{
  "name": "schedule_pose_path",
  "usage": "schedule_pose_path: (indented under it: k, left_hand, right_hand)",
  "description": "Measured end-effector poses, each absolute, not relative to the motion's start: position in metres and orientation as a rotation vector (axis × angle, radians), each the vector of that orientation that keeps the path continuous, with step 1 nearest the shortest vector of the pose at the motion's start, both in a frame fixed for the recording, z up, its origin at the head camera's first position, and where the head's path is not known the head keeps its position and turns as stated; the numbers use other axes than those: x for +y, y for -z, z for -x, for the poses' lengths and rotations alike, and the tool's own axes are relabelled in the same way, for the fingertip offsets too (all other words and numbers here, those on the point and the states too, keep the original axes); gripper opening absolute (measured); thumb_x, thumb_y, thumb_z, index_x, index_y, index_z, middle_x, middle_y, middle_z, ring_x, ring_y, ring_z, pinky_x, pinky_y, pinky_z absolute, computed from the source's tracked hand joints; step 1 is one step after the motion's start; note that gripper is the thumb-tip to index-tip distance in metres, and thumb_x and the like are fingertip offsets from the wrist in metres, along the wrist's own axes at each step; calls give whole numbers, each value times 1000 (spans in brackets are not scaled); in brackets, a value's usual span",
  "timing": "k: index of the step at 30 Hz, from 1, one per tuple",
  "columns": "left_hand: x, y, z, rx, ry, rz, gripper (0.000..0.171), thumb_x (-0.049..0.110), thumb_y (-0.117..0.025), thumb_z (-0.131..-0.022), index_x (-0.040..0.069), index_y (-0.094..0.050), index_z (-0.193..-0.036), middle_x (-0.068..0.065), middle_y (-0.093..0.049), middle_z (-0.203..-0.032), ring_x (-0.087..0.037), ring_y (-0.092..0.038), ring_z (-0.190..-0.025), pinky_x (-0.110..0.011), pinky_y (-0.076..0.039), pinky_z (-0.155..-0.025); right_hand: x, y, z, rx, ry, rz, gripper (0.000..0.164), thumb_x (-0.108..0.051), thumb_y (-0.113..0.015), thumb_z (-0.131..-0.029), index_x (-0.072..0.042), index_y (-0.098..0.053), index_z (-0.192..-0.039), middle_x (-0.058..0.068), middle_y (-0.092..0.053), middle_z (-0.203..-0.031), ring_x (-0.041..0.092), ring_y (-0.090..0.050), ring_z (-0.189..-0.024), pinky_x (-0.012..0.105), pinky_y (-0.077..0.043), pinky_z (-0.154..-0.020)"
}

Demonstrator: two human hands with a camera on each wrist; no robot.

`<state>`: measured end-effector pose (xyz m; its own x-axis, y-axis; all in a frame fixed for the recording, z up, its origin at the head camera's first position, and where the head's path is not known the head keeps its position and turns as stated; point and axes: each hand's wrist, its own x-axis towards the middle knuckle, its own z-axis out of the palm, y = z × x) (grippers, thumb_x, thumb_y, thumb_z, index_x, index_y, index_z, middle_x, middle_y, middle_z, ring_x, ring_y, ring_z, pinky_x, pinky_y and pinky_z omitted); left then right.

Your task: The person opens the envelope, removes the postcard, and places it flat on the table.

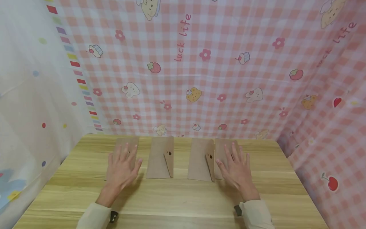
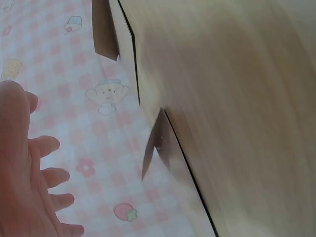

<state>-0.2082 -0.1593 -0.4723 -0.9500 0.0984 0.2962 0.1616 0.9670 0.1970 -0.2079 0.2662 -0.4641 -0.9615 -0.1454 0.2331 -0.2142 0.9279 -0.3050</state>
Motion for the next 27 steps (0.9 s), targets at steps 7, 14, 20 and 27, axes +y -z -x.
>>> schedule_pose_path:
  k: [7,14,20,27]
  left_hand:
    - [-143,472,211,-2848,335,261,61,50,-37,-103,19,-32,-156,-13,-15,-164,-40,-11,-151,-65,-5,-118]
    - [-123,472,214,-2846,331,334,60,48,-41,-103,20,-32,-156,-13,-21,-163,-39,-11,-151,-63,-4,-118]
    - [-107,473,215,-2849,354,389,58,46,-42,-104,21,-33,-156,-10,-22,-163,-37,-14,-151,-61,-6,-119]
    - [-81,473,216,-2806,420,486,57,47,-42,-103,19,-39,-153,-12,-35,-158,-35,-25,-148,-63,-15,-117]
  right_hand:
    - [275,466,209,-2880,-483,-258,70,-49,-39,-104,-8,-23,-158,26,-14,-162,53,-7,-146,70,-2,-114]
    - [285,471,210,-2884,-560,-236,70,-48,-38,-105,-8,-19,-159,30,-15,-160,55,-9,-145,71,-3,-113]
    - [297,477,211,-2875,-629,-228,67,-43,-38,-106,-2,-21,-157,36,-15,-157,58,-16,-140,72,-10,-110]
    - [309,480,210,-2864,-817,-216,64,-35,-41,-107,2,-22,-155,39,-12,-156,63,-16,-138,74,-14,-108]
